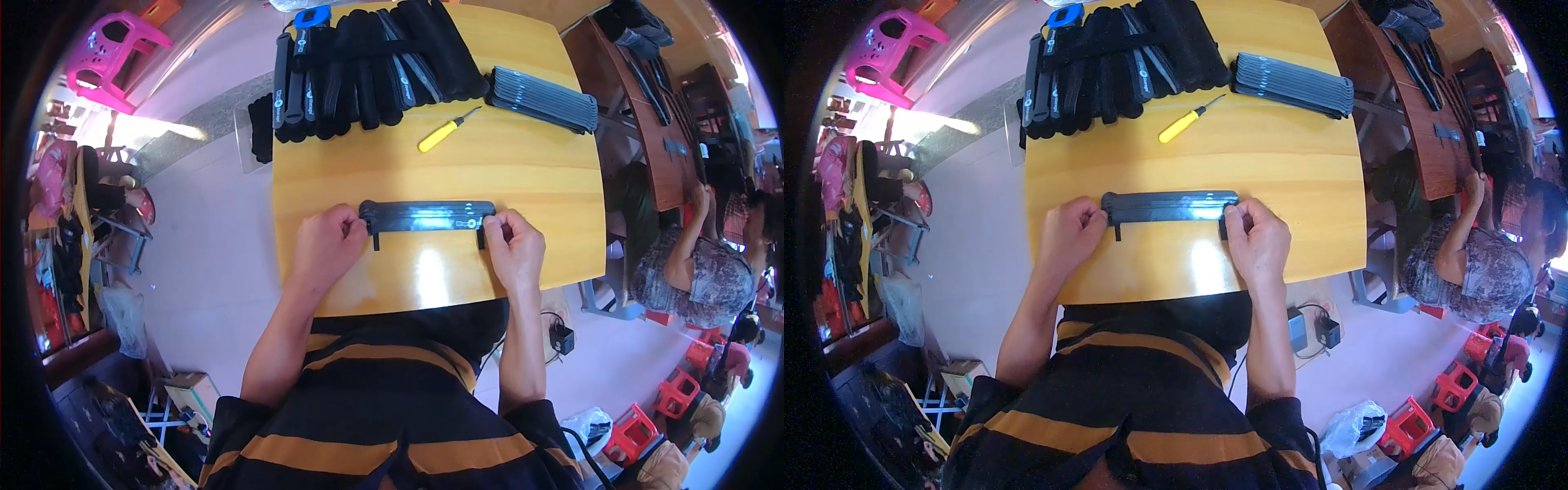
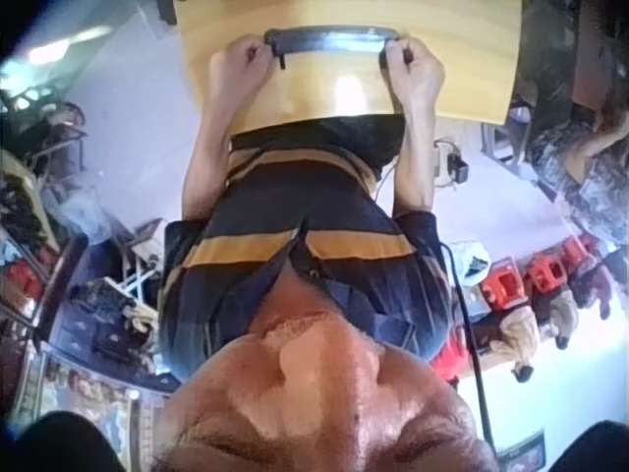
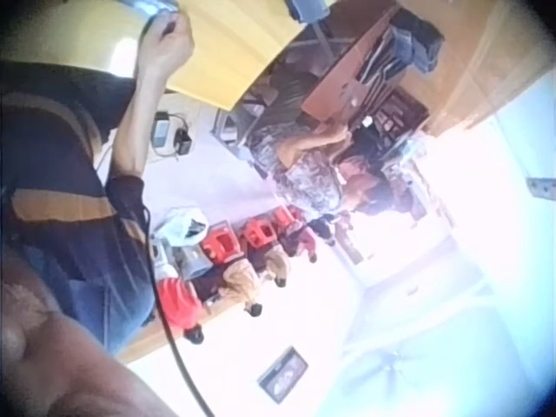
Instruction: Assembling plastic and metal components onto black textile straps using a screwdriver and manual manipulation.
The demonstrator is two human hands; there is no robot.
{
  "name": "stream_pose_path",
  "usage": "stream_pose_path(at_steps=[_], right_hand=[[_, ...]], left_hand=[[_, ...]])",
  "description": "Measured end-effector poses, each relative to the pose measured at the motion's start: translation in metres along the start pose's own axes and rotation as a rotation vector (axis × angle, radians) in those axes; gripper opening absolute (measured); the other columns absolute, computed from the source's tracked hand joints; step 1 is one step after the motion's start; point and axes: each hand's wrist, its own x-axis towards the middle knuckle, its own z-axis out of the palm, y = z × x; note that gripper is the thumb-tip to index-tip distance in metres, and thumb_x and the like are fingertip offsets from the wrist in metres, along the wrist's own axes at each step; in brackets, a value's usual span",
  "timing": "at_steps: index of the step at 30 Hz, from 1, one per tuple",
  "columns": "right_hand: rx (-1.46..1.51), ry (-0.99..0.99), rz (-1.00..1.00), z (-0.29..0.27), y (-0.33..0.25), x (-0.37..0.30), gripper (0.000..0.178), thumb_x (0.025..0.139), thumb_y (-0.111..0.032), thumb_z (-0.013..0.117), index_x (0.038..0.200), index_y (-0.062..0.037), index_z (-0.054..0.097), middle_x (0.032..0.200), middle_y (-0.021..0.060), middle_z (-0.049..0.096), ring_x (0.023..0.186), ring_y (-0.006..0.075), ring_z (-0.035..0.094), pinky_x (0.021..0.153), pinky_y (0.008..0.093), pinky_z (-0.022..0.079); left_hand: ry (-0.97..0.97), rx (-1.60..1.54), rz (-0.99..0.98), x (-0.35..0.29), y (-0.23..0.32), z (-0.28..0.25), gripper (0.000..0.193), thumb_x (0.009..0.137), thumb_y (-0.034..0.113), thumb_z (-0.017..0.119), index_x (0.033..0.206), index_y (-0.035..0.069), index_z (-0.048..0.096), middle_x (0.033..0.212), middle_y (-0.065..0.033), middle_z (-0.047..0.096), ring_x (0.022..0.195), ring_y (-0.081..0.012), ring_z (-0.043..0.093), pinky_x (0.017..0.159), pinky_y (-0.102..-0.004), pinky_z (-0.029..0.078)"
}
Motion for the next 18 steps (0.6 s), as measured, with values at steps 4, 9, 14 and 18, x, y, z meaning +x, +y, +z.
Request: stream_pose_path(at_steps=[4,9,14,18], right_hand=[[-0.039,0.008,-0.027,0.001,0.005,0.001,0.023,0.095,-0.024,0.073,0.085,-0.0028,0.07,0.065,0.0122,0.064,0.057,0.0265,0.062,0.059,0.0381,0.05],[-0.069,0.015,-0.04,0.002,0.006,0.001,0.024,0.094,-0.026,0.072,0.086,-0.0036,0.07,0.067,0.0133,0.066,0.061,0.03,0.066,0.061,0.0399,0.052],[-0.107,0.012,-0.037,0.002,0.005,0.0,0.025,0.094,-0.029,0.072,0.087,-0.0047,0.073,0.072,0.0141,0.07,0.067,0.0333,0.069,0.064,0.0431,0.053],[-0.112,0.021,-0.038,0.003,0.009,0.0,0.026,0.093,-0.03,0.072,0.088,-0.0051,0.073,0.074,0.0144,0.072,0.069,0.034,0.071,0.066,0.0438,0.054]], left_hand=[[-0.005,0.027,-0.003,0.001,-0.002,0.002,0.014,0.086,0.013,0.071,0.077,0.003,0.068,0.065,-0.0155,0.066,0.06,-0.0331,0.067,0.058,-0.0422,0.052],[-0.006,0.023,-0.017,0.002,-0.006,0.005,0.014,0.086,0.014,0.07,0.077,0.003,0.068,0.066,-0.016,0.067,0.061,-0.0343,0.068,0.06,-0.0436,0.053],[-0.004,0.006,-0.003,0.003,-0.013,0.006,0.014,0.085,0.016,0.07,0.078,0.004,0.07,0.068,-0.0164,0.068,0.064,-0.0349,0.069,0.062,-0.0432,0.054],[0.032,0.078,0.035,0.001,-0.008,0.005,0.014,0.085,0.018,0.07,0.079,0.005,0.071,0.069,-0.0163,0.069,0.066,-0.0354,0.07,0.064,-0.044,0.055]])
